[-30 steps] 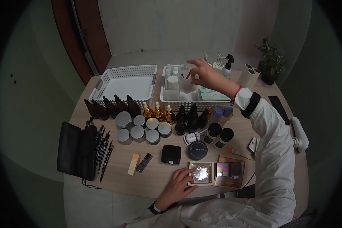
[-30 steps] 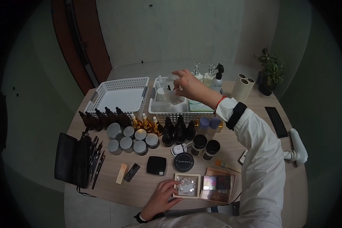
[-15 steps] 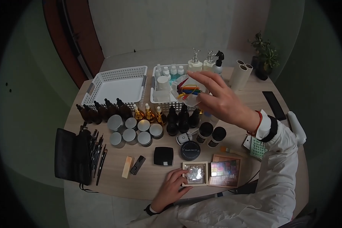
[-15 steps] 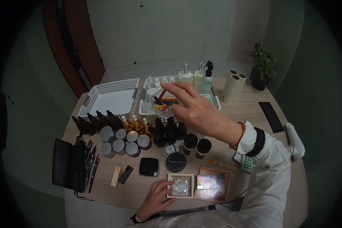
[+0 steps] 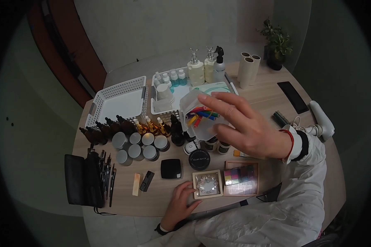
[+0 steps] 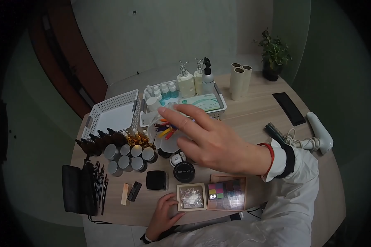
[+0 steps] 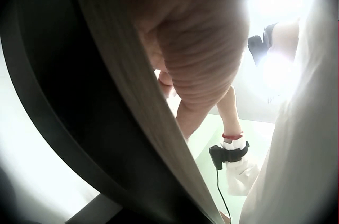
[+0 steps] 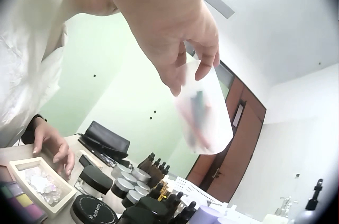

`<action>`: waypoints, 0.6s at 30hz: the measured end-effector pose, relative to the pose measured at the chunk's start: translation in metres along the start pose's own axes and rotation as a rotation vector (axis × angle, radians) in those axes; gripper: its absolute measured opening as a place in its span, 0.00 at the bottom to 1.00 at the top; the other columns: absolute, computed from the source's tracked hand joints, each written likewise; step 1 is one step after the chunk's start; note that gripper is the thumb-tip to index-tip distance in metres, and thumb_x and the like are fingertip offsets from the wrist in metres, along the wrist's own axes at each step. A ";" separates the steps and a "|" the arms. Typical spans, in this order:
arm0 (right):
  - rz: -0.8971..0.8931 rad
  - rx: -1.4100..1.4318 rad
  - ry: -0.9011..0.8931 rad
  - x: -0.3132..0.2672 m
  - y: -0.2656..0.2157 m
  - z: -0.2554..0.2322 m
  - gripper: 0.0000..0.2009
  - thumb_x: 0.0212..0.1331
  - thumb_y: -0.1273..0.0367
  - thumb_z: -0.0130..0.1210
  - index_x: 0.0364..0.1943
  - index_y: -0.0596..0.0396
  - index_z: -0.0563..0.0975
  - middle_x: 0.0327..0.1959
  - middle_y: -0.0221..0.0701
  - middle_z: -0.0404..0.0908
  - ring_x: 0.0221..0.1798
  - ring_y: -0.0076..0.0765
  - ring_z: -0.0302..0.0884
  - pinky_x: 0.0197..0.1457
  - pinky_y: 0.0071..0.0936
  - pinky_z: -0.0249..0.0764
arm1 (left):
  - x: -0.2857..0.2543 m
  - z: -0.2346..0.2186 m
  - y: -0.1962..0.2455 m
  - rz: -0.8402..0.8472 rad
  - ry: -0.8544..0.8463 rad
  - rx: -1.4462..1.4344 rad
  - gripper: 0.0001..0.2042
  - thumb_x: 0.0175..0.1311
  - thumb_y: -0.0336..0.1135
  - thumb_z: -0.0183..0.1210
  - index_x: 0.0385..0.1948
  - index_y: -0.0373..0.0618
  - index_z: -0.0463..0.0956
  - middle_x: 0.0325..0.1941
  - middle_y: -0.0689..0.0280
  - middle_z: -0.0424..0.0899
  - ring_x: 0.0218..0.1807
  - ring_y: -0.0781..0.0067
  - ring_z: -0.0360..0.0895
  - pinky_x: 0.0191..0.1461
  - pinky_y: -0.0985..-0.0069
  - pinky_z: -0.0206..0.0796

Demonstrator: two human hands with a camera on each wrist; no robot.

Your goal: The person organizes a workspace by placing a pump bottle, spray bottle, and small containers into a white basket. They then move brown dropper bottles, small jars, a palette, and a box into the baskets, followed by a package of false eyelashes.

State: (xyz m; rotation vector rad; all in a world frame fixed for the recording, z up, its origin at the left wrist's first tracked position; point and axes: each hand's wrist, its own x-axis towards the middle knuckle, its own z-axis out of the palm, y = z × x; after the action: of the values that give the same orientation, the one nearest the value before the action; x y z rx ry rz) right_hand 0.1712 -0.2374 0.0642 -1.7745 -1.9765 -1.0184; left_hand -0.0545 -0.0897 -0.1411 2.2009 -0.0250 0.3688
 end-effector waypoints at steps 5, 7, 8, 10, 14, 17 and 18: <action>0.295 -0.058 0.011 -0.024 0.005 -0.030 0.14 0.30 0.79 0.66 0.23 0.58 0.72 0.61 0.45 0.67 0.59 0.51 0.67 0.40 0.30 0.76 | -0.012 -0.017 0.002 -0.041 0.034 0.067 0.18 0.48 0.32 0.68 0.40 0.41 0.71 0.58 0.54 0.67 0.60 0.52 0.66 0.61 0.63 0.62; 0.396 -0.165 0.024 -0.037 0.008 -0.035 0.14 0.31 0.81 0.66 0.22 0.57 0.72 0.61 0.42 0.68 0.58 0.49 0.68 0.33 0.25 0.76 | -0.016 -0.020 0.005 -0.053 0.040 0.093 0.19 0.47 0.31 0.69 0.40 0.41 0.71 0.58 0.54 0.67 0.60 0.52 0.66 0.61 0.64 0.62; 0.443 -0.187 0.020 -0.045 0.011 -0.036 0.14 0.31 0.81 0.66 0.21 0.57 0.71 0.60 0.42 0.69 0.57 0.49 0.69 0.34 0.26 0.76 | -0.017 -0.020 0.005 -0.044 0.051 0.085 0.18 0.48 0.31 0.68 0.39 0.41 0.72 0.58 0.55 0.67 0.59 0.53 0.66 0.60 0.64 0.63; 0.495 -0.189 -0.038 -0.064 0.018 -0.035 0.14 0.32 0.81 0.66 0.21 0.57 0.71 0.60 0.42 0.69 0.56 0.49 0.69 0.36 0.27 0.77 | -0.020 -0.017 0.003 -0.030 0.050 0.067 0.17 0.49 0.32 0.68 0.39 0.41 0.73 0.57 0.55 0.68 0.59 0.53 0.66 0.59 0.65 0.63; 0.678 -0.074 -0.217 -0.107 0.026 -0.018 0.13 0.35 0.78 0.67 0.21 0.59 0.71 0.58 0.42 0.69 0.56 0.49 0.68 0.45 0.34 0.76 | -0.020 -0.004 0.000 -0.021 0.042 0.018 0.16 0.49 0.31 0.68 0.38 0.41 0.74 0.56 0.56 0.69 0.58 0.54 0.67 0.58 0.66 0.64; 0.685 0.016 -0.278 -0.129 0.030 -0.006 0.12 0.36 0.78 0.67 0.21 0.60 0.72 0.57 0.43 0.70 0.56 0.50 0.68 0.45 0.34 0.76 | -0.017 0.001 -0.001 -0.019 0.038 0.018 0.15 0.49 0.31 0.67 0.37 0.41 0.74 0.55 0.56 0.69 0.57 0.55 0.67 0.58 0.66 0.64; 0.672 0.065 -0.310 -0.134 0.031 -0.002 0.12 0.36 0.78 0.67 0.21 0.60 0.72 0.57 0.44 0.70 0.56 0.50 0.68 0.46 0.34 0.76 | -0.017 0.002 -0.002 -0.016 0.038 0.027 0.15 0.49 0.31 0.67 0.37 0.42 0.74 0.55 0.56 0.69 0.57 0.55 0.67 0.57 0.66 0.64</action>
State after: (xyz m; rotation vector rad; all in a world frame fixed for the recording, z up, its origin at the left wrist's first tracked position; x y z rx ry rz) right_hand 0.2260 -0.3390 -0.0105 -2.4142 -1.3398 -0.4723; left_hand -0.0699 -0.0919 -0.1489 2.2191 0.0186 0.4044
